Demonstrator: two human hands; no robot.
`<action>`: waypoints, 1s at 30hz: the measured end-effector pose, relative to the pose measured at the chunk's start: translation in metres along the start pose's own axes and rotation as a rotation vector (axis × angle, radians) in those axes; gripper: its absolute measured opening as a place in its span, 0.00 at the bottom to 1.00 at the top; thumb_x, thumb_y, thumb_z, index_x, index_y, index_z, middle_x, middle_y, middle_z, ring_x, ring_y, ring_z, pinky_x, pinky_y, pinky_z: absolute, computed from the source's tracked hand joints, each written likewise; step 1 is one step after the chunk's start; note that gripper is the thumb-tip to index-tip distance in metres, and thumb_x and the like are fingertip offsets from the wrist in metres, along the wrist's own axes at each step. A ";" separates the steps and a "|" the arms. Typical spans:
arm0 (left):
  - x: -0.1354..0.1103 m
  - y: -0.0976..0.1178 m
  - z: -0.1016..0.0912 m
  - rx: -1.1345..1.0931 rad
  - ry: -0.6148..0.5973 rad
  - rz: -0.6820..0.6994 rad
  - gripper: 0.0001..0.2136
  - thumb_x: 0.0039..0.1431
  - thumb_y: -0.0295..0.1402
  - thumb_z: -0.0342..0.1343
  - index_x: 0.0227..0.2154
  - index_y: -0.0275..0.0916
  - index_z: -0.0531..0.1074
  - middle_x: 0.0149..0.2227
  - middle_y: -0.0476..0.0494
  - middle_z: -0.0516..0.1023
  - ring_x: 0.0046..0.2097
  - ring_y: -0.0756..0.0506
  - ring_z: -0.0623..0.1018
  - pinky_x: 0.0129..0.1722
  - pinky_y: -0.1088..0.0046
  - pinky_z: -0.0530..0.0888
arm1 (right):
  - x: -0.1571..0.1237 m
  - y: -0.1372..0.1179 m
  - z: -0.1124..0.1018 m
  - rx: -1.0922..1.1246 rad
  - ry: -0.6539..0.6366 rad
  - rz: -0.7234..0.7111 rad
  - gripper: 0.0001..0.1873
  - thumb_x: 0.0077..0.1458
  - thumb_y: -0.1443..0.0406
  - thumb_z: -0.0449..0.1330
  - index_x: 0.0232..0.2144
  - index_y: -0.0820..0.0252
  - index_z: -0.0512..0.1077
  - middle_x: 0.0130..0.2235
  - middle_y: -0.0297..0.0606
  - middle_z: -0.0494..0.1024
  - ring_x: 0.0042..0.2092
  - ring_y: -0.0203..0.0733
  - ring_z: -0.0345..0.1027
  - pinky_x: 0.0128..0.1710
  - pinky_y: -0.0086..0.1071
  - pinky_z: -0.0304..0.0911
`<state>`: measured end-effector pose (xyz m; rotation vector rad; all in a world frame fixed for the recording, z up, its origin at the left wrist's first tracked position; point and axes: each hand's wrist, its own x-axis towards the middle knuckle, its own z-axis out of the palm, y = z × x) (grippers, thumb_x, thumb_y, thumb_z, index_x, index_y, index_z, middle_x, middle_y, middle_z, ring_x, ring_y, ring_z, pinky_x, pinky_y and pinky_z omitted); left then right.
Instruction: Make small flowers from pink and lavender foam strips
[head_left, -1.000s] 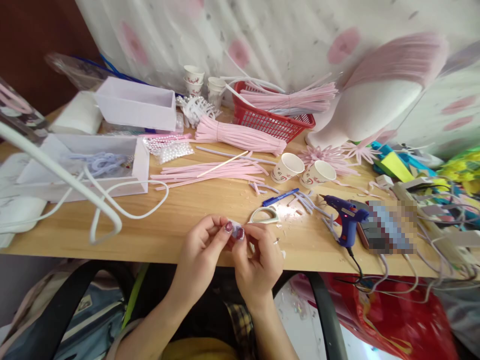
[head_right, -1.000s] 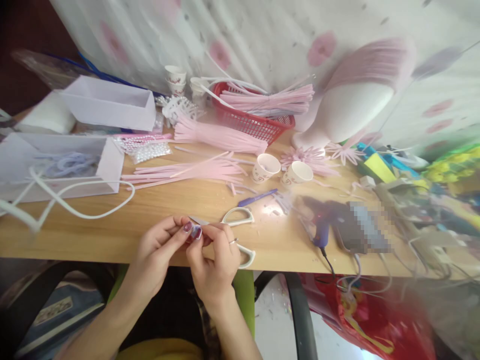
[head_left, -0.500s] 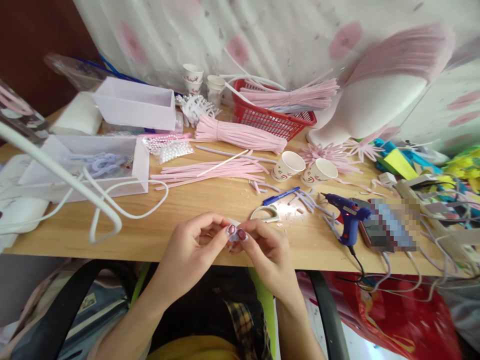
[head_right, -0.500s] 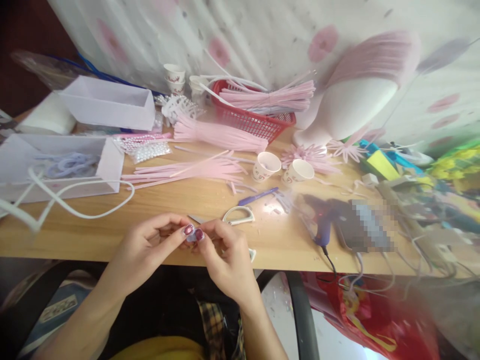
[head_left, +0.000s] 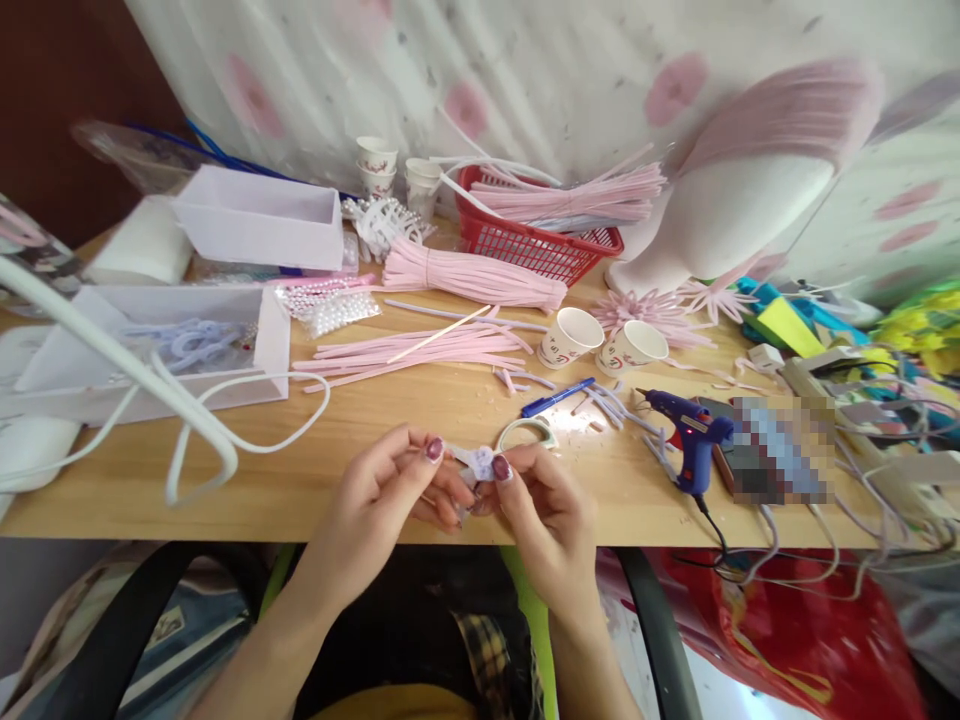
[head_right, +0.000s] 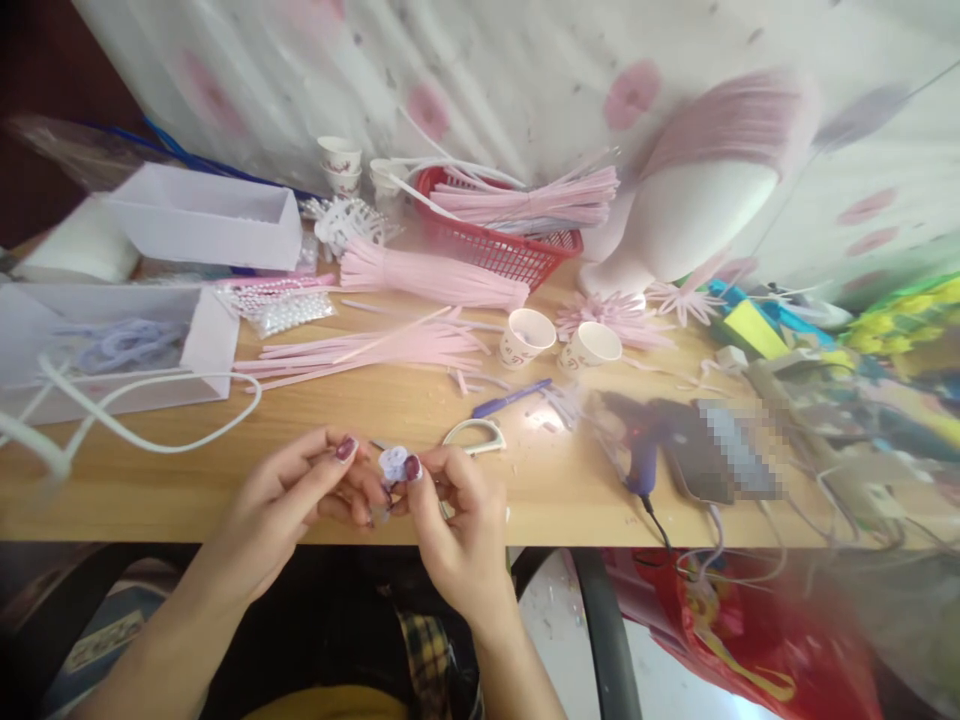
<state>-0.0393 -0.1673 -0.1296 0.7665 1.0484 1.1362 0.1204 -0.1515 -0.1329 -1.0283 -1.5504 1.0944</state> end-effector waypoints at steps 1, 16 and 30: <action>-0.003 -0.001 0.003 0.016 -0.011 0.002 0.13 0.62 0.42 0.54 0.31 0.36 0.72 0.25 0.46 0.79 0.25 0.50 0.78 0.27 0.76 0.77 | -0.001 0.001 0.001 -0.016 0.032 -0.015 0.08 0.63 0.65 0.55 0.31 0.59 0.70 0.24 0.32 0.73 0.25 0.34 0.69 0.26 0.26 0.67; -0.012 -0.009 0.021 0.043 0.036 0.169 0.15 0.63 0.41 0.53 0.23 0.38 0.67 0.15 0.56 0.61 0.18 0.54 0.63 0.18 0.80 0.64 | -0.014 0.000 0.012 -0.207 0.080 -0.118 0.07 0.63 0.67 0.54 0.32 0.59 0.69 0.26 0.34 0.74 0.26 0.35 0.68 0.25 0.28 0.64; -0.011 -0.003 0.017 -0.087 0.015 0.043 0.14 0.59 0.41 0.57 0.22 0.39 0.67 0.13 0.57 0.60 0.17 0.53 0.67 0.18 0.78 0.69 | -0.017 -0.007 0.003 -0.006 -0.040 0.071 0.13 0.68 0.61 0.48 0.32 0.58 0.65 0.24 0.29 0.67 0.22 0.31 0.63 0.21 0.25 0.60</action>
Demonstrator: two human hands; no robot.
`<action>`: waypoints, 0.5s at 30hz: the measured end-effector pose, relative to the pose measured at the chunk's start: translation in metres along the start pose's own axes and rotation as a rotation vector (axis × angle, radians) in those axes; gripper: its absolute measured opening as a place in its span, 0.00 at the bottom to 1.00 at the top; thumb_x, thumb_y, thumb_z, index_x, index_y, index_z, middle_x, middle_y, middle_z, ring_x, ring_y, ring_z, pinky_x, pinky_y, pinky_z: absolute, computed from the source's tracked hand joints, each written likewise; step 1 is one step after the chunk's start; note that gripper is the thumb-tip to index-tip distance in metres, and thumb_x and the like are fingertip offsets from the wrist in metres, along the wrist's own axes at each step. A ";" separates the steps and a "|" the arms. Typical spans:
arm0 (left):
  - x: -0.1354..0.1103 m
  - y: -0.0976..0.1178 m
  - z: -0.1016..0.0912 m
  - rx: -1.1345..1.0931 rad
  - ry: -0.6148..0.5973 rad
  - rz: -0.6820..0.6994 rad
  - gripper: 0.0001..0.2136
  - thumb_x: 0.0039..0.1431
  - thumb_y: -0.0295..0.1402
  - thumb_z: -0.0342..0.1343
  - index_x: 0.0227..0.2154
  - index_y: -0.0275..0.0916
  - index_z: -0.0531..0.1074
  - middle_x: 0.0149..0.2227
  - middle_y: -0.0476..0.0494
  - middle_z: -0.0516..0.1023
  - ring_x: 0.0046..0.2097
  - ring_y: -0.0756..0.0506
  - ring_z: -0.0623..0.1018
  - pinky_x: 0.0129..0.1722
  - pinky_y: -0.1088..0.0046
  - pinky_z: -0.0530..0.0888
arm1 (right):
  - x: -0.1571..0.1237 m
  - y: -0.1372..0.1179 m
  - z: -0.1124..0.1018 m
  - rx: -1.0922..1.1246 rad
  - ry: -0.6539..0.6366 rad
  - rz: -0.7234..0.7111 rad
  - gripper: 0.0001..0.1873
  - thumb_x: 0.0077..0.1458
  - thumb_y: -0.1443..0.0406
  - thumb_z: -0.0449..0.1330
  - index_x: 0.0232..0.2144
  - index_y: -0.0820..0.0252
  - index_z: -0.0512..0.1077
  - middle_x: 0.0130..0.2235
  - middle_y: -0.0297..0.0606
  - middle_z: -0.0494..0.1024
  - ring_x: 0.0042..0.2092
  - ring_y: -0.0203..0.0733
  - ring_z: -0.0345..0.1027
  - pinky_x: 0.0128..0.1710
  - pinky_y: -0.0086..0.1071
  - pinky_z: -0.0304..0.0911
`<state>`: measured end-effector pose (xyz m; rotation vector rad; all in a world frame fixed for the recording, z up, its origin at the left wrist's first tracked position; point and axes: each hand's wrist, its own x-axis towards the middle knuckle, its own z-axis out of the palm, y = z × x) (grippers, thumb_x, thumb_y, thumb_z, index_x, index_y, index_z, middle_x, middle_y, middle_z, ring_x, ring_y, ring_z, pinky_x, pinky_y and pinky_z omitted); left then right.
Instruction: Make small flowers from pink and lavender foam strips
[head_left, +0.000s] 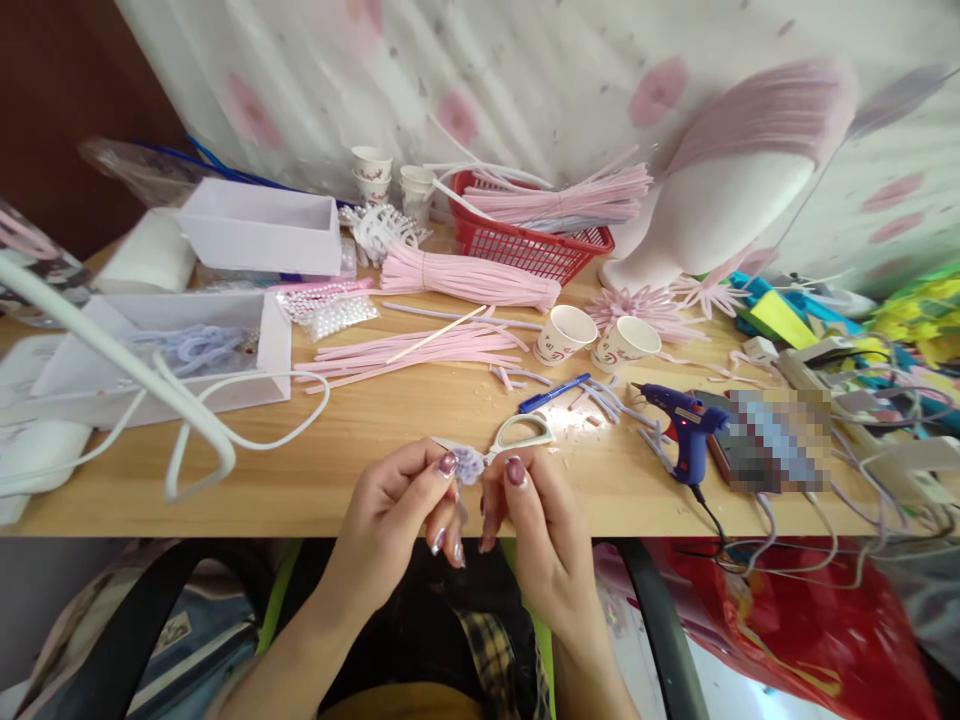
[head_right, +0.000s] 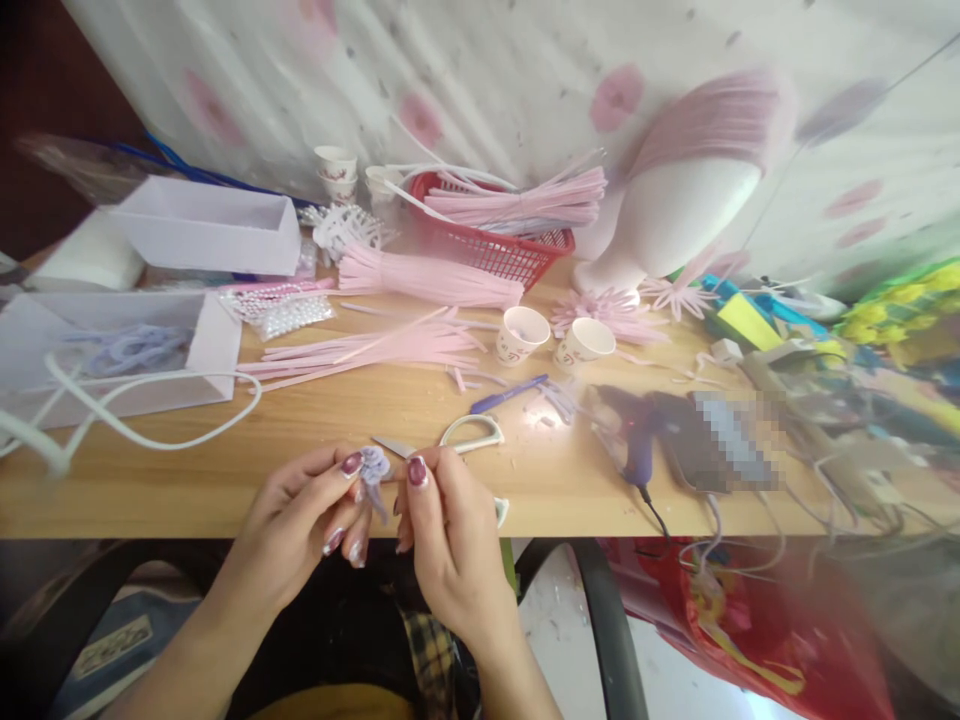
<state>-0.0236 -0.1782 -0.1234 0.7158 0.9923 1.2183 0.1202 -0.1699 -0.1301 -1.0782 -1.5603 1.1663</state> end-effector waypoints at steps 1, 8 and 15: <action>-0.001 -0.002 0.001 0.059 0.020 0.055 0.14 0.60 0.41 0.56 0.22 0.39 0.67 0.14 0.56 0.62 0.18 0.52 0.67 0.20 0.77 0.69 | -0.001 0.000 0.002 0.022 -0.007 0.015 0.14 0.68 0.60 0.47 0.31 0.58 0.65 0.23 0.29 0.66 0.22 0.31 0.61 0.21 0.25 0.59; -0.008 -0.013 0.008 0.203 -0.019 0.254 0.15 0.65 0.38 0.52 0.23 0.39 0.66 0.17 0.54 0.64 0.20 0.53 0.66 0.22 0.79 0.65 | -0.003 -0.003 0.014 0.184 -0.030 0.004 0.14 0.67 0.60 0.50 0.29 0.57 0.63 0.22 0.28 0.65 0.23 0.32 0.61 0.25 0.26 0.63; -0.001 -0.008 0.002 -0.083 -0.177 -0.050 0.19 0.64 0.47 0.50 0.24 0.39 0.67 0.16 0.53 0.68 0.20 0.50 0.71 0.24 0.75 0.71 | 0.002 0.006 0.012 0.498 -0.078 0.138 0.16 0.64 0.55 0.55 0.27 0.57 0.65 0.15 0.21 0.55 0.13 0.27 0.45 0.15 0.23 0.52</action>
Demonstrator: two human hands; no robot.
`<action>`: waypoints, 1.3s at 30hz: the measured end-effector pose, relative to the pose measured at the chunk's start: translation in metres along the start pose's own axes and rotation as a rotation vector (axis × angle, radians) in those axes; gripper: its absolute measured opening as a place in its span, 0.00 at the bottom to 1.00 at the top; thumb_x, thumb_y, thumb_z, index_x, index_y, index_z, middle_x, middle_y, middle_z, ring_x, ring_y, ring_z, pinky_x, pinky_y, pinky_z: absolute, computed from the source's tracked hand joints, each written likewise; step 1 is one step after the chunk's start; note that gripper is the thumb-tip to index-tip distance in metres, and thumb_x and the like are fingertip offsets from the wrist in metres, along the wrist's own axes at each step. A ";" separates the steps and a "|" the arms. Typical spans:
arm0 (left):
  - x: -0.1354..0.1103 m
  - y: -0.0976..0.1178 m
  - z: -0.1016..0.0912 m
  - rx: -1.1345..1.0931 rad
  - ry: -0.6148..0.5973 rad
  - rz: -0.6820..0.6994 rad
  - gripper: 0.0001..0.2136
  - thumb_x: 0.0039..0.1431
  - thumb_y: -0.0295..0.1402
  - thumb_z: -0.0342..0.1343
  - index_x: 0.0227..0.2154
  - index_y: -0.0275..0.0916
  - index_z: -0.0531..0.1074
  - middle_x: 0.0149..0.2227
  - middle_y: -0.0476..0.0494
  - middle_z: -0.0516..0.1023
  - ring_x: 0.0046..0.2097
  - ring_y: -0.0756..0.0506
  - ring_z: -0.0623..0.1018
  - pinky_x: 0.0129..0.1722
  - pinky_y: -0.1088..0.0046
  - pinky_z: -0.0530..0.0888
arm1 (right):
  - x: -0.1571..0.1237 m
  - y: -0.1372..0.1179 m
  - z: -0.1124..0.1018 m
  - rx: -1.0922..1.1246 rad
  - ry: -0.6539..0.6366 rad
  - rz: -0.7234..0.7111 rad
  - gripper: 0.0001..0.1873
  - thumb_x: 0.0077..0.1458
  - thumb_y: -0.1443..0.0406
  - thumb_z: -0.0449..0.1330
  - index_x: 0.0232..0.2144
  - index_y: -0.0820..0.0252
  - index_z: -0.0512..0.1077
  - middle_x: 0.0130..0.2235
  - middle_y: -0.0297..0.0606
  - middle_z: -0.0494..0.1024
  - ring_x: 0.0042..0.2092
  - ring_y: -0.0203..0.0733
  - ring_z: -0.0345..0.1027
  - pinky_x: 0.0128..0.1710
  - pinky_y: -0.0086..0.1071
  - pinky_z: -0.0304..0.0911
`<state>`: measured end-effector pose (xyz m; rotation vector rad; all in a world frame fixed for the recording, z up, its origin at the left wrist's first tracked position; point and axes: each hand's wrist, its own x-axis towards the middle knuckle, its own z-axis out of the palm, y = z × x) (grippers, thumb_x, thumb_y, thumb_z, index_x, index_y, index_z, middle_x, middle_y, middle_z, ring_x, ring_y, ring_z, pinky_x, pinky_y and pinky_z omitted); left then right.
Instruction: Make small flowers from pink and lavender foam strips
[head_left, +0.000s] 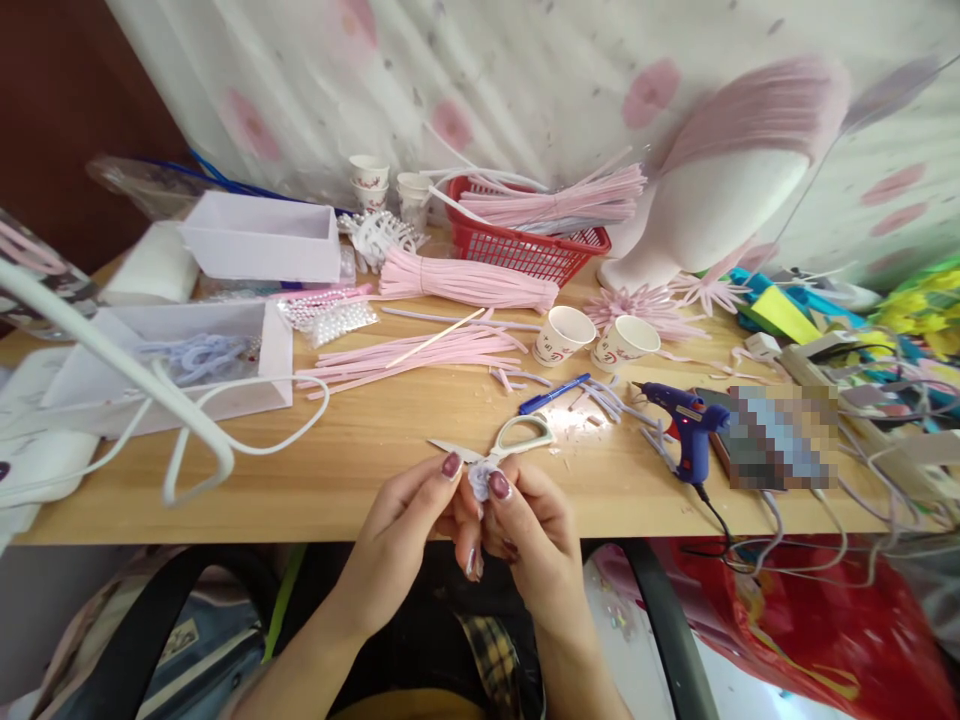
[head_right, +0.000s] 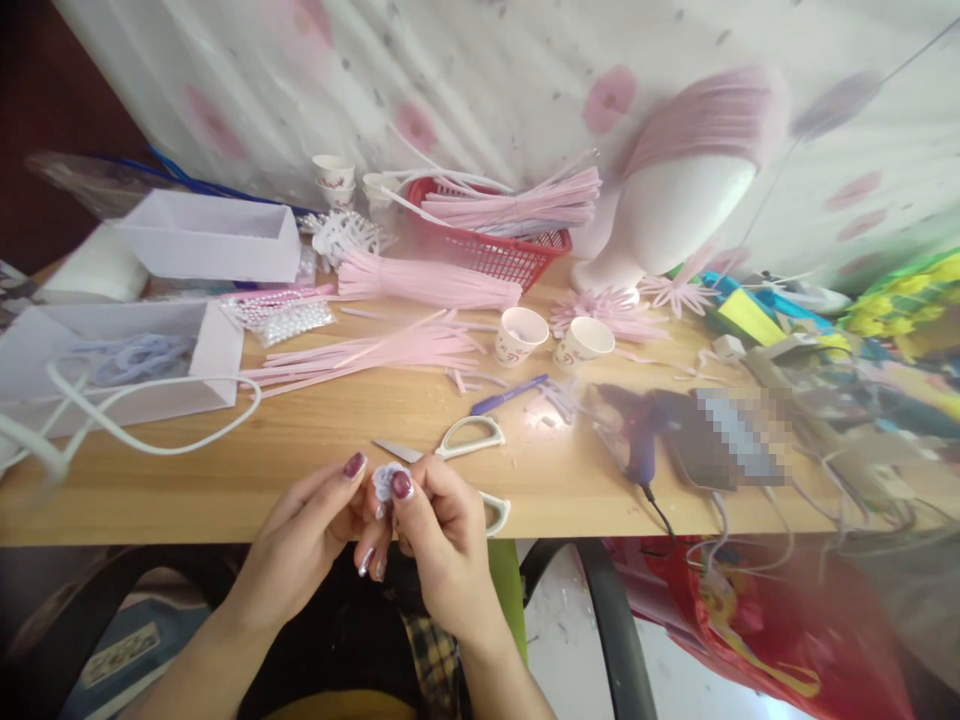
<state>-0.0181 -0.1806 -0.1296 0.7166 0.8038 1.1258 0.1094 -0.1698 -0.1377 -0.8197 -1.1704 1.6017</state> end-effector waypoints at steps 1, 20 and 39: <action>0.002 0.001 -0.001 0.017 0.006 -0.007 0.19 0.64 0.47 0.50 0.24 0.39 0.66 0.15 0.53 0.67 0.20 0.51 0.71 0.23 0.76 0.71 | 0.001 0.001 -0.001 0.020 -0.006 0.008 0.16 0.63 0.55 0.56 0.27 0.58 0.65 0.15 0.21 0.54 0.13 0.27 0.46 0.15 0.22 0.50; 0.011 -0.002 -0.007 -0.010 0.059 -0.020 0.19 0.61 0.48 0.54 0.22 0.37 0.68 0.14 0.53 0.65 0.19 0.49 0.72 0.23 0.73 0.73 | 0.019 0.017 -0.004 0.319 -0.042 0.146 0.24 0.61 0.50 0.55 0.22 0.61 0.65 0.14 0.23 0.55 0.13 0.29 0.58 0.12 0.20 0.53; 0.009 -0.004 0.001 0.047 0.117 0.022 0.20 0.57 0.51 0.57 0.23 0.39 0.65 0.14 0.58 0.61 0.16 0.52 0.68 0.17 0.76 0.73 | 0.017 0.011 0.002 0.210 -0.029 0.107 0.20 0.62 0.55 0.57 0.23 0.60 0.62 0.15 0.22 0.57 0.14 0.28 0.62 0.10 0.16 0.55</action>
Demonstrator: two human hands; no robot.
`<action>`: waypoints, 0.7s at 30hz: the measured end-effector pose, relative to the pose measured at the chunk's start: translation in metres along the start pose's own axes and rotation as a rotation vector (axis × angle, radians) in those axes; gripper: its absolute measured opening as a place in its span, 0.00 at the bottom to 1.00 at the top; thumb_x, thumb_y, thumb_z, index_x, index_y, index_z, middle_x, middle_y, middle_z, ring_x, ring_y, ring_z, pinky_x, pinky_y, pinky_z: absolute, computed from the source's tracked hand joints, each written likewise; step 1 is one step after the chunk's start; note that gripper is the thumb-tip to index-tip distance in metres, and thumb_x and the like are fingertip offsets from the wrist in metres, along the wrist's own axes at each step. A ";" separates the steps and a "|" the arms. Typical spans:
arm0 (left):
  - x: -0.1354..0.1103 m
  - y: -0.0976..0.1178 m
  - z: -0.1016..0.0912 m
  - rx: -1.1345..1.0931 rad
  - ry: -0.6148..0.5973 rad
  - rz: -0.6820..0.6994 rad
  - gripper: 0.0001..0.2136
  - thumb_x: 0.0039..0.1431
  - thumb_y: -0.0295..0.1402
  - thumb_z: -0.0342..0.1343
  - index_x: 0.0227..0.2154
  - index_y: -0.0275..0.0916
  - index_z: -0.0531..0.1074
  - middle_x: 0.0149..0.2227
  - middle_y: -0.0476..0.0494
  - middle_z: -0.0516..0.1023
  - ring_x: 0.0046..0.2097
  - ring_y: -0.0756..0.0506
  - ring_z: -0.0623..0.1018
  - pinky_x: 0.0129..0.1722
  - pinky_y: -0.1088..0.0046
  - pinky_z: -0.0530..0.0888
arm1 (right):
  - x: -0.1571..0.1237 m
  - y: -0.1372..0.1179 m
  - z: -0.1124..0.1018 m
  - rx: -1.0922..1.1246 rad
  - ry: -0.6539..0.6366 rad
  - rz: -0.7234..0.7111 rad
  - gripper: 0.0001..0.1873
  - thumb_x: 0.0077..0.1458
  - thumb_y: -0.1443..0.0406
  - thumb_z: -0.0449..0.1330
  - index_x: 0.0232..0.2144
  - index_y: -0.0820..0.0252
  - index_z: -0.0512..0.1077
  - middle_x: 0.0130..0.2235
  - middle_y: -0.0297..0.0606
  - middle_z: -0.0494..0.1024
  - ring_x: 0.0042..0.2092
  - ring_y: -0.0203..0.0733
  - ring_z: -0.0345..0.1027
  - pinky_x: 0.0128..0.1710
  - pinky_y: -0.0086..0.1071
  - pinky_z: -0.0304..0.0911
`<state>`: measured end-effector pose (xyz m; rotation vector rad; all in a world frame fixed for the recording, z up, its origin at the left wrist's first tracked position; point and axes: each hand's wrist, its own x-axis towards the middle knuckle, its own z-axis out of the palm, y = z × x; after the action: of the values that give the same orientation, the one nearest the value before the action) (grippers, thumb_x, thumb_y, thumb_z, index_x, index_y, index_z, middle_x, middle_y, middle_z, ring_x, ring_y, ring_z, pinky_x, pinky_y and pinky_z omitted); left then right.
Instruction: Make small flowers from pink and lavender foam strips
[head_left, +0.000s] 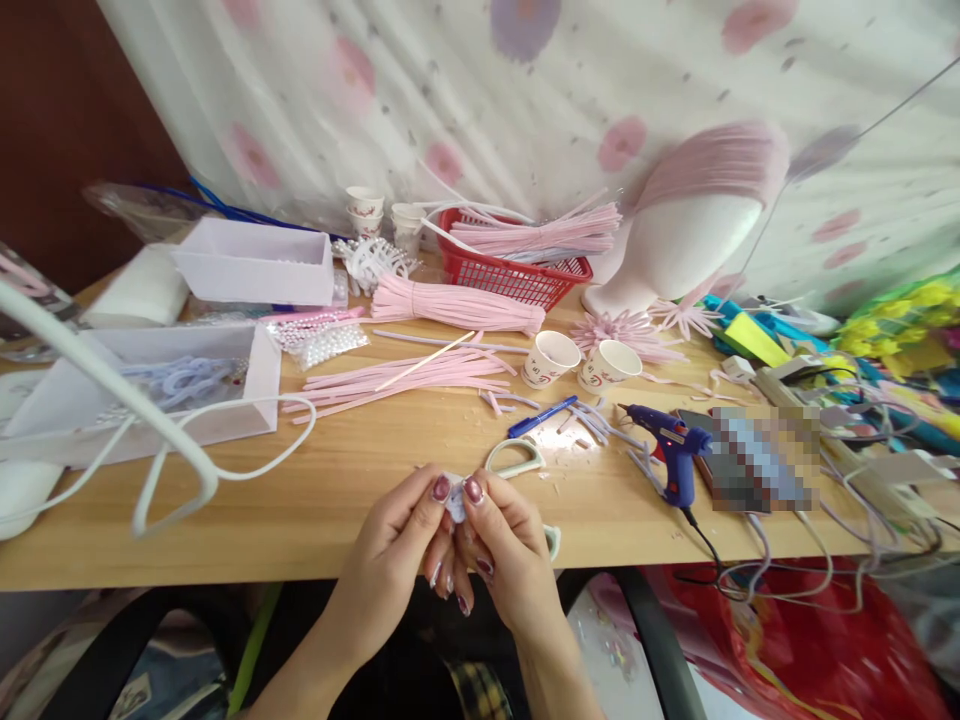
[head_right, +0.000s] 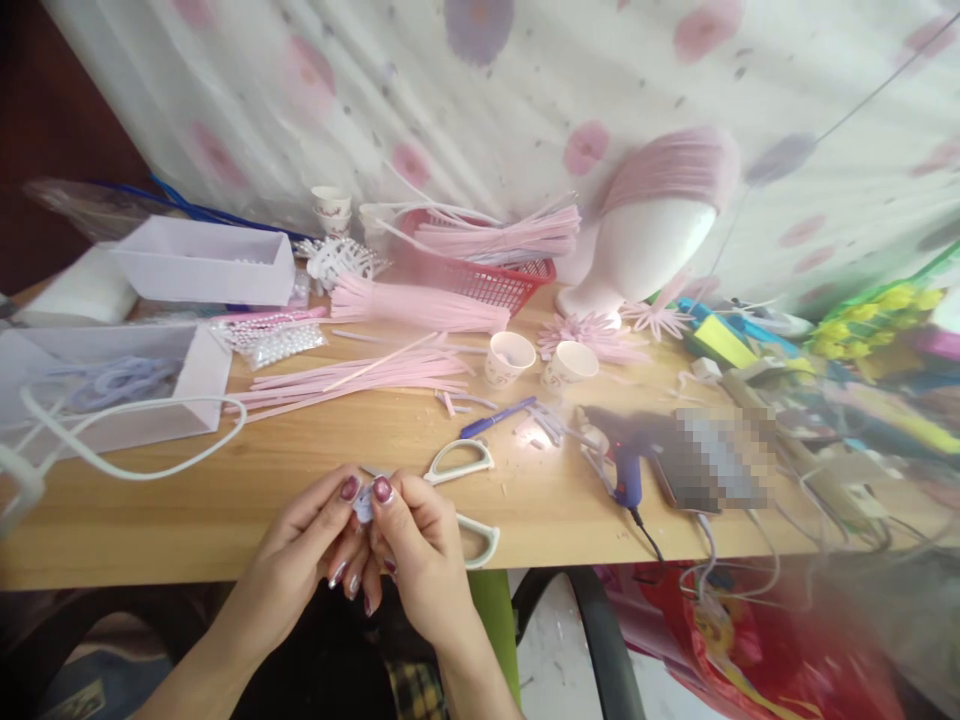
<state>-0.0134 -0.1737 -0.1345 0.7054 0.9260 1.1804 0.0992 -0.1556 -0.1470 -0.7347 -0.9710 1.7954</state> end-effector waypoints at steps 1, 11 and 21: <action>0.000 0.000 0.001 0.006 0.009 0.007 0.20 0.57 0.52 0.57 0.23 0.39 0.65 0.14 0.58 0.61 0.16 0.53 0.67 0.16 0.77 0.73 | 0.000 0.000 0.000 -0.007 -0.005 -0.008 0.20 0.62 0.55 0.57 0.23 0.60 0.62 0.15 0.22 0.57 0.14 0.28 0.62 0.11 0.16 0.55; -0.001 -0.003 0.002 0.062 0.092 0.079 0.20 0.58 0.51 0.56 0.23 0.39 0.64 0.16 0.57 0.60 0.17 0.54 0.64 0.15 0.79 0.70 | 0.002 0.002 0.006 -0.020 0.020 -0.029 0.20 0.63 0.55 0.56 0.23 0.60 0.61 0.16 0.22 0.57 0.14 0.26 0.60 0.12 0.16 0.56; 0.001 -0.005 -0.006 -0.118 0.007 0.050 0.18 0.62 0.50 0.51 0.42 0.40 0.67 0.17 0.54 0.70 0.20 0.48 0.72 0.20 0.72 0.75 | 0.008 0.004 -0.007 0.035 -0.020 0.056 0.28 0.59 0.43 0.51 0.25 0.61 0.67 0.13 0.25 0.58 0.15 0.33 0.60 0.13 0.22 0.56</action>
<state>-0.0160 -0.1740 -0.1421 0.6327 0.8409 1.2718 0.0997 -0.1468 -0.1543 -0.7298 -0.9377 1.8674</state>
